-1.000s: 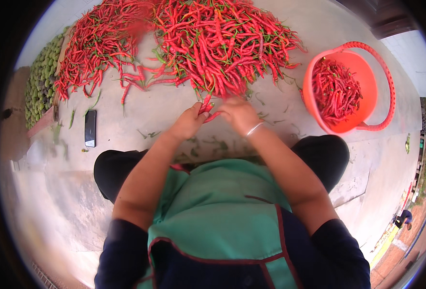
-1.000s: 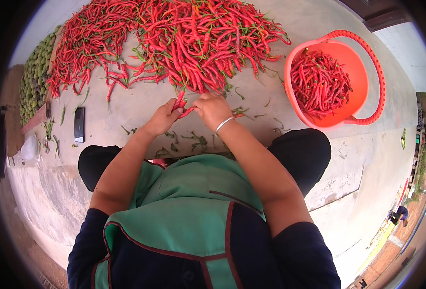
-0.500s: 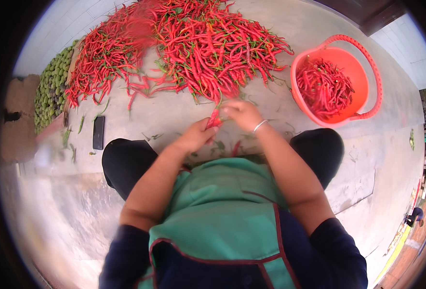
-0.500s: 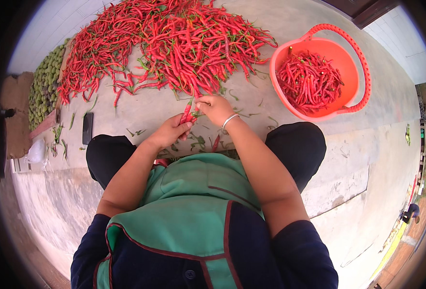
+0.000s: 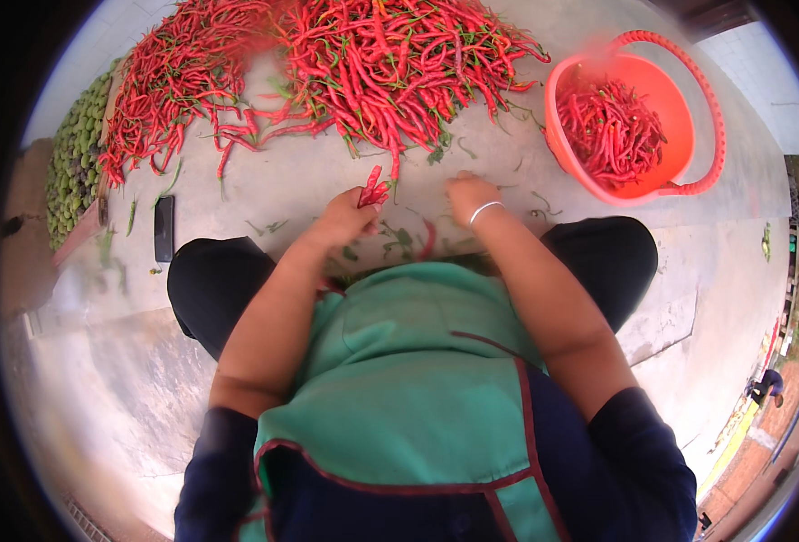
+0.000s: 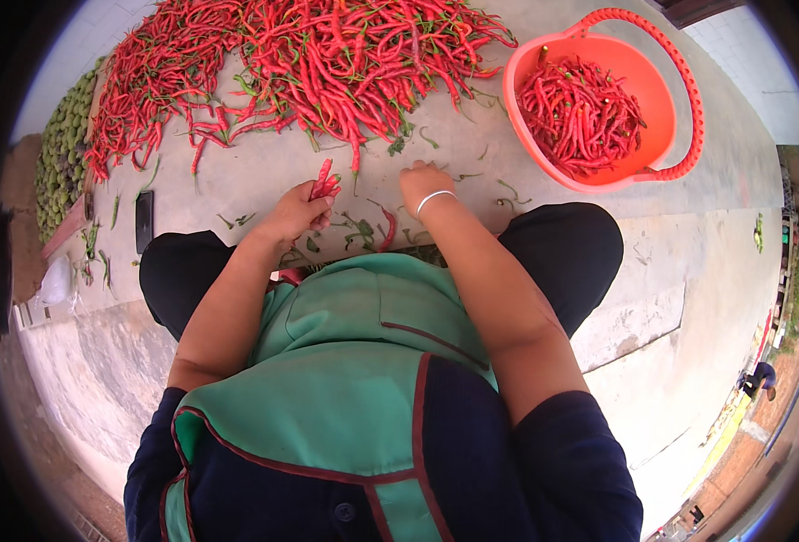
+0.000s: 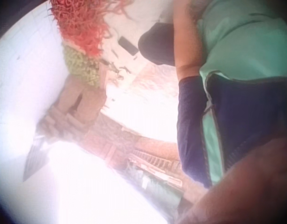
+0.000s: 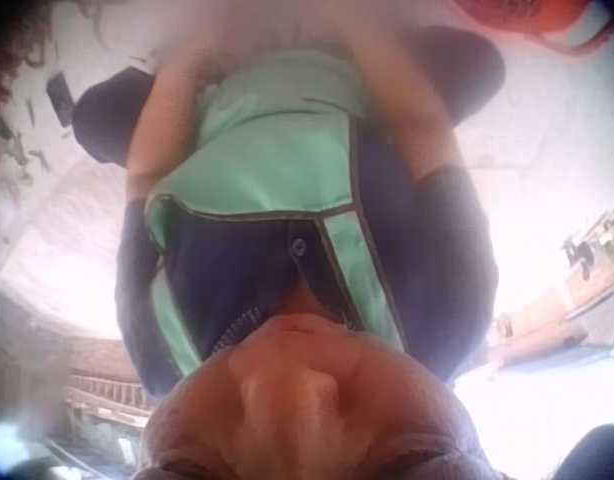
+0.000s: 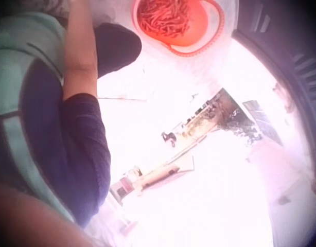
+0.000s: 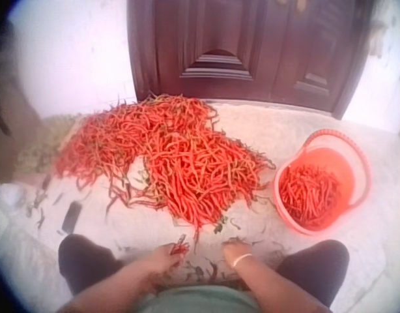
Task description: The person sorts red chili peppers by hand from a large pile on the concrete floor into a red bucket, picking them up one or a few at a time.
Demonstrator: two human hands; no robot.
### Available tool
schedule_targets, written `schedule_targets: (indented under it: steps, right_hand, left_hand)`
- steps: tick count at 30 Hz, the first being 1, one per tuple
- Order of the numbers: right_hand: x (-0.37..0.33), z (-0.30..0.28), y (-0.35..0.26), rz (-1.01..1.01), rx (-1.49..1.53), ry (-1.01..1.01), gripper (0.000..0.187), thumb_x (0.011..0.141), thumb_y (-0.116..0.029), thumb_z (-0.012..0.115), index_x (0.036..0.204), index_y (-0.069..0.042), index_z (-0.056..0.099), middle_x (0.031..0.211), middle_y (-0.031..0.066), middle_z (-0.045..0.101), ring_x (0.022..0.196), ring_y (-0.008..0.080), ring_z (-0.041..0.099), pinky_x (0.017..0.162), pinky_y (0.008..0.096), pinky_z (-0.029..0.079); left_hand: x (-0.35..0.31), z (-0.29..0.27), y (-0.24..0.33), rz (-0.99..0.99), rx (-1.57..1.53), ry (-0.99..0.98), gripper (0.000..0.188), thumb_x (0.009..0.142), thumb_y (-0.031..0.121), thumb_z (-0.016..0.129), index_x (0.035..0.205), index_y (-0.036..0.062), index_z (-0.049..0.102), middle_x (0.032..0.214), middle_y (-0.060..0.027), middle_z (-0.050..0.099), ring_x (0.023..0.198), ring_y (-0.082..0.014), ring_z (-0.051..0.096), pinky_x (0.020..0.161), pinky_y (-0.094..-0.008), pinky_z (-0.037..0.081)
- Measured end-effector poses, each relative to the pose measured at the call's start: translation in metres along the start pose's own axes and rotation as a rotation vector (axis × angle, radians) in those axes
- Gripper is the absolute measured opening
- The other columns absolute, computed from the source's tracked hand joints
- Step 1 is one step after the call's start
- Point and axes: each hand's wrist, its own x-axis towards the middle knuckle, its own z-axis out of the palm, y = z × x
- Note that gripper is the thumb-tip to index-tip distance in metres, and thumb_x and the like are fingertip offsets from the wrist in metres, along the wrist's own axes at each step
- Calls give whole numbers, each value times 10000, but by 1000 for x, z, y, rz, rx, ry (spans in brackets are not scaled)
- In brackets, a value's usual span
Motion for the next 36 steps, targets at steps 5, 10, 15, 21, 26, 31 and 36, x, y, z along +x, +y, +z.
schedule_targets:
  steps: [5, 10, 15, 21, 26, 31, 36]
  right_hand:
    - [-7, 28, -21, -33, 238, -319, 237, 739, -236, 612, 915, -78, 629, 957, 135, 620, 905, 304, 583, 787, 394, 467]
    - [14, 12, -4, 207, 766, -186, 236, 775, -259, 619, 873, -44, 620, 867, 112, 648, 782, 229, 626, 684, 337, 487]
    - [9, -27, -22, 394, 1605, -183, 263, 795, -292, 649, 861, -41, 608, 837, 42, 640, 705, 120, 612, 615, 238, 468]
    - [-3, -38, -42, 194, 1505, -242, 314, 804, -353, 638, 944, -72, 627, 845, -2, 625, 817, 103, 575, 691, 254, 439]
    - [2, -43, -42, 216, 1612, -214, 347, 802, -349, 631, 1008, -69, 625, 900, 20, 628, 846, 116, 553, 714, 294, 424]
    - [6, -21, -43, -90, 472, 96, 164, 735, -213, 637, 823, -74, 633, 826, 66, 585, 791, 206, 574, 657, 338, 466]
    - [28, 19, -41, -330, 49, 193, 64, 720, -122, 559, 764, -103, 601, 843, 84, 540, 853, 255, 562, 678, 378, 474]
  left_hand:
    - [2, -6, 10, 5, -304, 25, 125, 831, 112, 582, 913, 68, 498, 715, -5, 527, 631, -107, 534, 566, -238, 456]
    - [10, -12, -2, 11, -533, 200, 138, 834, 142, 602, 917, 62, 527, 702, -12, 554, 646, -131, 568, 556, -246, 460]
    - [6, 0, 11, 6, -811, 169, 182, 875, 186, 562, 1016, 76, 532, 887, -71, 611, 833, -185, 610, 736, -318, 490]
    - [2, 7, 17, 111, -800, -23, 206, 880, 165, 553, 1042, 38, 555, 925, -84, 609, 832, -186, 603, 730, -302, 505]
    - [-2, 16, 13, 65, -609, -144, 186, 882, 155, 550, 1011, 22, 571, 878, -81, 608, 781, -159, 595, 684, -283, 511]
    - [7, 18, -1, -123, -485, -77, 120, 874, 141, 550, 918, 29, 549, 745, -45, 566, 628, -140, 557, 588, -277, 487]
    - [26, -1, -14, -63, -397, 205, 104, 825, 110, 591, 833, 47, 508, 672, -22, 528, 586, -121, 527, 509, -252, 444]
